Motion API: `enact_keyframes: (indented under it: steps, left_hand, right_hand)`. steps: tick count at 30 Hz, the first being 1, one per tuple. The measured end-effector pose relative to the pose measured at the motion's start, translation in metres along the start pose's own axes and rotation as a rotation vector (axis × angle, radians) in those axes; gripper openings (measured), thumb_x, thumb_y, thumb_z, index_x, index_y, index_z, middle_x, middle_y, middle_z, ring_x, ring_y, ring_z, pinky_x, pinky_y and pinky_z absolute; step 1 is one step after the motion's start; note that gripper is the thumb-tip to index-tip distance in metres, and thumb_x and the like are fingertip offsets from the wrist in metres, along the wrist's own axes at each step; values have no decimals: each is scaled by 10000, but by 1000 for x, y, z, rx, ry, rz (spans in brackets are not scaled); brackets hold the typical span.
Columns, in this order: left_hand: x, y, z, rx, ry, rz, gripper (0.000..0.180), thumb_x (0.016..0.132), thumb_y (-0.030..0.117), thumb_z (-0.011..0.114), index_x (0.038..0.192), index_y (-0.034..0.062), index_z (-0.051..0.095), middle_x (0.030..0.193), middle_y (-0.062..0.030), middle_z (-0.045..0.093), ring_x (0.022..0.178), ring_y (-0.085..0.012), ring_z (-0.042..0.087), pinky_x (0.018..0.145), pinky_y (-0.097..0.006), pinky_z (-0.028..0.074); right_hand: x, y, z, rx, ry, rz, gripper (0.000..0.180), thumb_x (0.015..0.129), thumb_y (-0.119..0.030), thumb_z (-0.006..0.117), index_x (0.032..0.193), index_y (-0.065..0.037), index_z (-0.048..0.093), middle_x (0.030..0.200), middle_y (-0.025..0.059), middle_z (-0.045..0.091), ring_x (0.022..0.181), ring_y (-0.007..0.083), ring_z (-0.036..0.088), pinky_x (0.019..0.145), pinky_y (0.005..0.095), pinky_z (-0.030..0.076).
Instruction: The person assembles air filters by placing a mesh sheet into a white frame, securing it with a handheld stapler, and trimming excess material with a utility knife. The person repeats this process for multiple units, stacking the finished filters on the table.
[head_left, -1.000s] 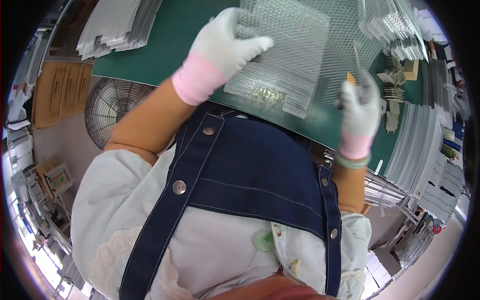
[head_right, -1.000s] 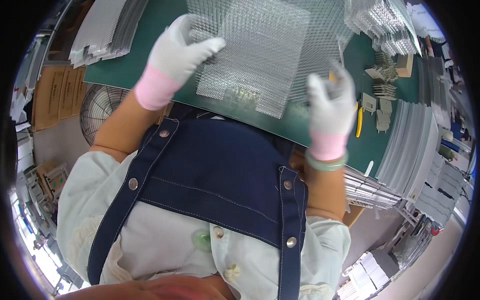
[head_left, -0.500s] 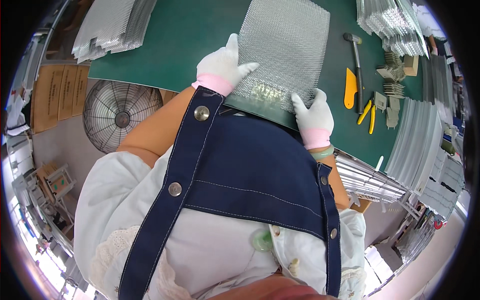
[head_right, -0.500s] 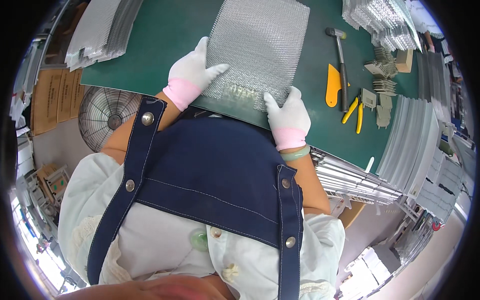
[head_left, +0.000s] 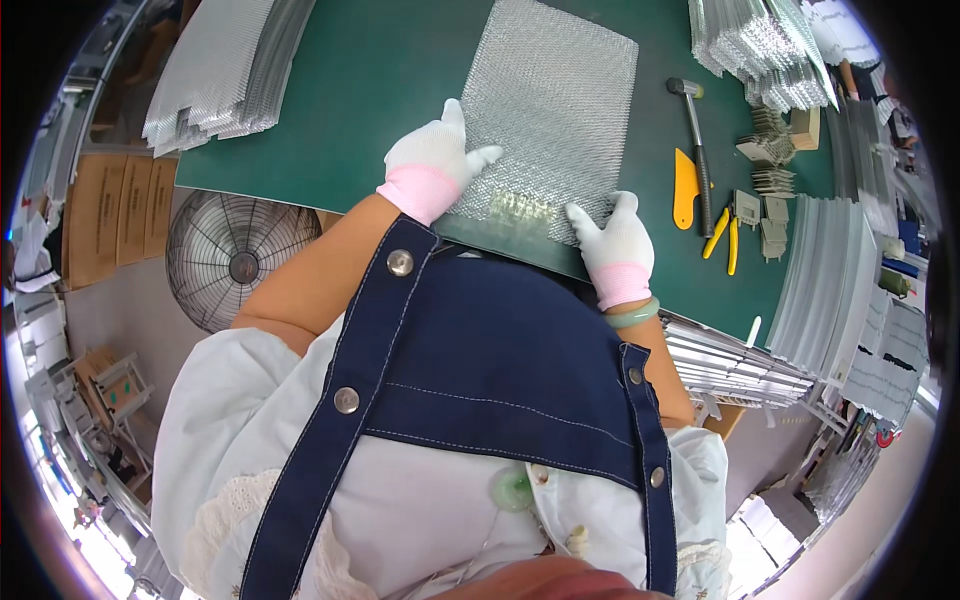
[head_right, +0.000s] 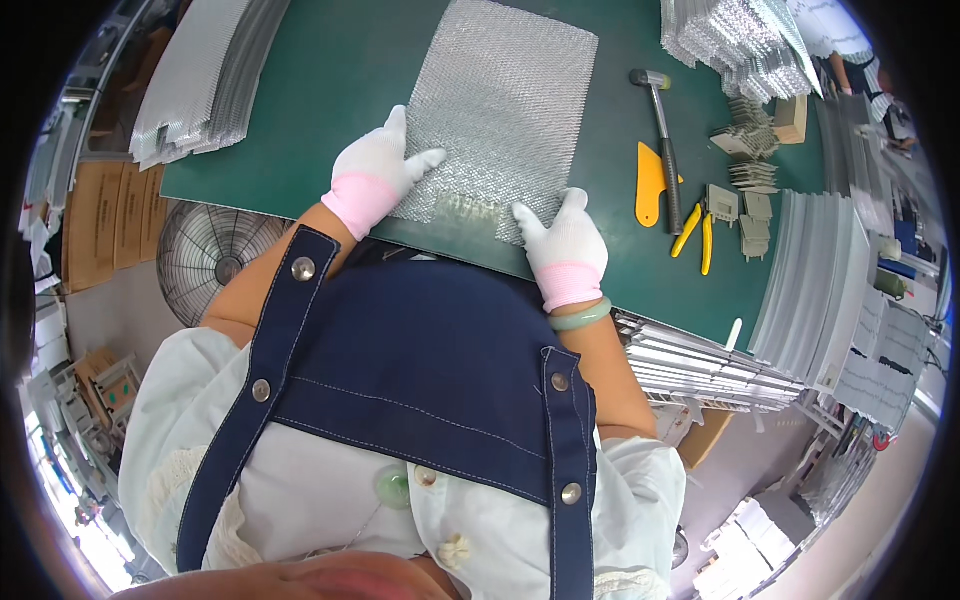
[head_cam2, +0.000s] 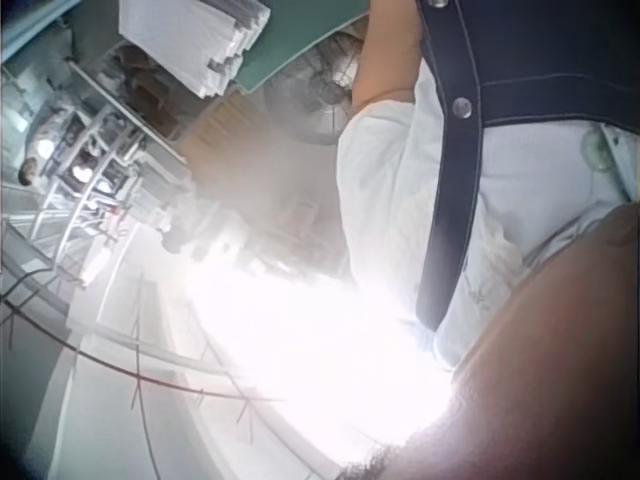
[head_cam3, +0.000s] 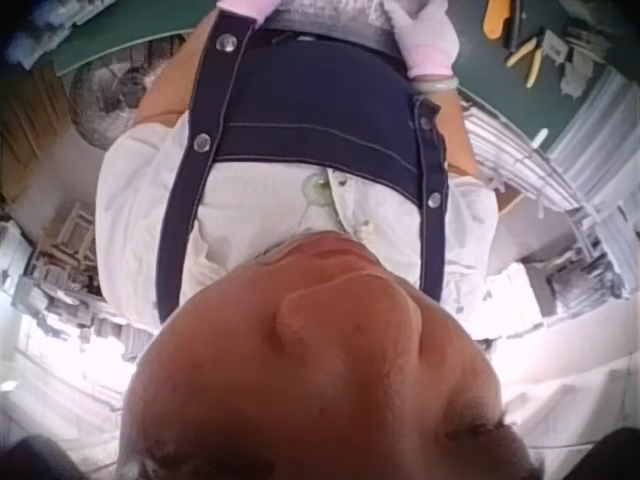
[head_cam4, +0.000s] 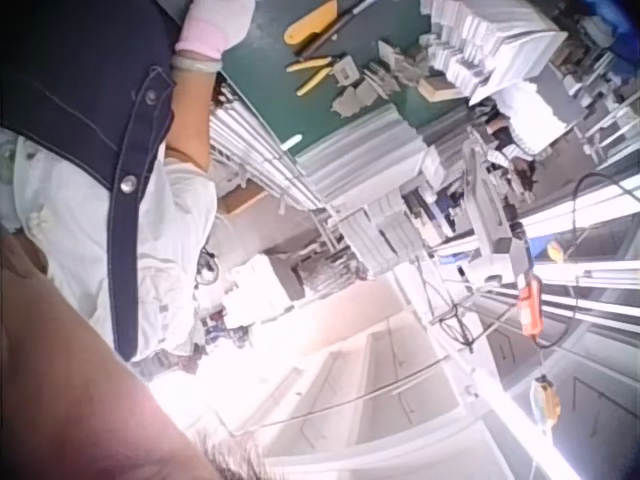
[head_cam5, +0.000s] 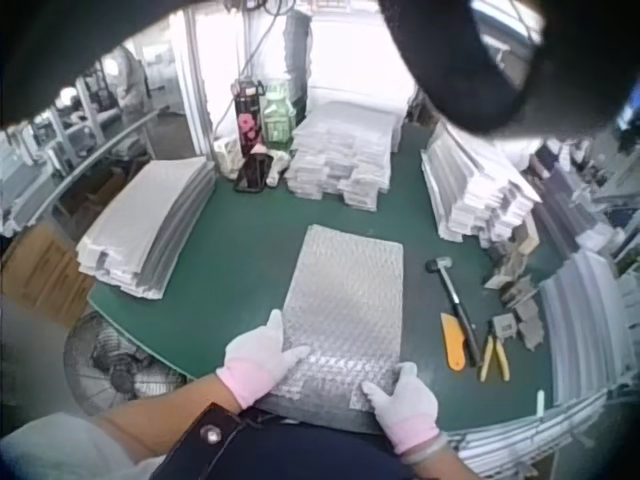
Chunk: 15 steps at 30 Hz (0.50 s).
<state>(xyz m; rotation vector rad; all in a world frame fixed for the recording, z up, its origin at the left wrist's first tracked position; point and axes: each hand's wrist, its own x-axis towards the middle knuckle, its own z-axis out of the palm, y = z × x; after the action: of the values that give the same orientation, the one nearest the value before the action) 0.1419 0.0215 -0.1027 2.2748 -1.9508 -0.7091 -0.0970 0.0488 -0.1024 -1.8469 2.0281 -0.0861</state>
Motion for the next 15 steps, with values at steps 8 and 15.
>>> enact_keyframes:
  steps: [8,15]
  left_hand:
    - [-3,-9,11,-58,86,41,856,865,577,622,1370,-79,405,987,-259,684,932,-372,684,785,-421,563]
    - [0,-2,2,-22,25,-13,841,852,585,637,1345,-67,439,978,-248,693,946,-362,688,785,-421,563]
  right_hand:
    - [4,3,4,6,-11,-13,699,857,-546,664,1227,14,467,934,245,692,891,416,681,784,462,539]
    - [5,2,-1,4,-13,-14,694,848,-548,670,1211,9,472,943,250,689,906,413,680,795,465,537]
